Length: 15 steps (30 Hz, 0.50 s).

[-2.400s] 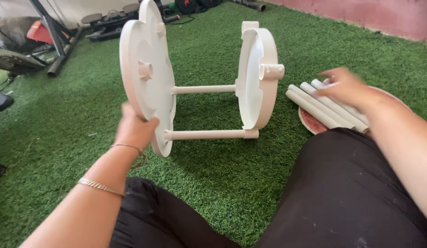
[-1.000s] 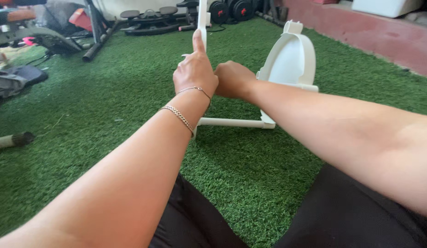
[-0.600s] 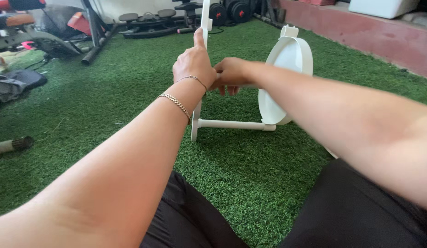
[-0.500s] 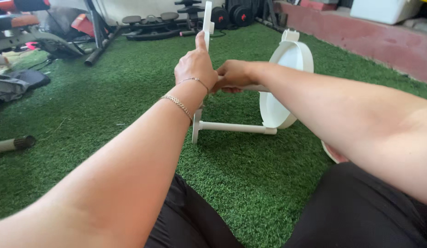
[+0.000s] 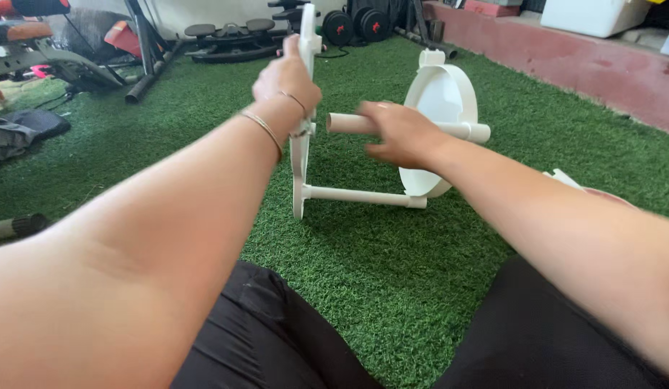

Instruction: The person assembles a white plastic flower-shaped stand by inserting cylindrical rods into the base and connecting the top plate. They handle multiple rods and plates, aligning and pushing them together by hand.

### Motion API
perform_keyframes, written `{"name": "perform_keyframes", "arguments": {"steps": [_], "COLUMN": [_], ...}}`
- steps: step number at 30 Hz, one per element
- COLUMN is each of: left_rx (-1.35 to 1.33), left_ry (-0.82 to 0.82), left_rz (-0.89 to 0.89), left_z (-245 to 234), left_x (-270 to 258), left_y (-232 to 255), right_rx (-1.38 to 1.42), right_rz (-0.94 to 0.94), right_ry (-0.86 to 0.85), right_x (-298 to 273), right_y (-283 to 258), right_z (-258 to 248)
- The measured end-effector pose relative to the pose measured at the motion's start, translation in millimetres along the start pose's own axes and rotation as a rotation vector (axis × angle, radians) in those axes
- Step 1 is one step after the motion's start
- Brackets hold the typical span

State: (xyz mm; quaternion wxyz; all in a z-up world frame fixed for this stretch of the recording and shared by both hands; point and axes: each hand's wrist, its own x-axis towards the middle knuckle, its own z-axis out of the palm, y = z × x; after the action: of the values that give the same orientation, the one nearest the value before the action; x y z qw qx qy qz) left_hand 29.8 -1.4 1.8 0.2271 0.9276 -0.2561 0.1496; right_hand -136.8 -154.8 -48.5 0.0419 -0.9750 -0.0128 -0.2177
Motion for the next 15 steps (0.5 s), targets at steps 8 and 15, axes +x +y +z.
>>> {"name": "perform_keyframes", "arguments": {"steps": [8, 15], "left_rx": [0.523, 0.368], "left_ry": [0.595, -0.393], "left_rz": [0.563, 0.878], "left_z": [20, 50], "left_x": [-27, -76], "left_y": [19, 101], "right_rx": [-0.251, 0.03], "right_rz": [0.312, 0.136], "right_ry": [0.172, 0.365], "right_x": [-93, -108], "right_y": [71, 84], "right_z": [-5, 7]}}
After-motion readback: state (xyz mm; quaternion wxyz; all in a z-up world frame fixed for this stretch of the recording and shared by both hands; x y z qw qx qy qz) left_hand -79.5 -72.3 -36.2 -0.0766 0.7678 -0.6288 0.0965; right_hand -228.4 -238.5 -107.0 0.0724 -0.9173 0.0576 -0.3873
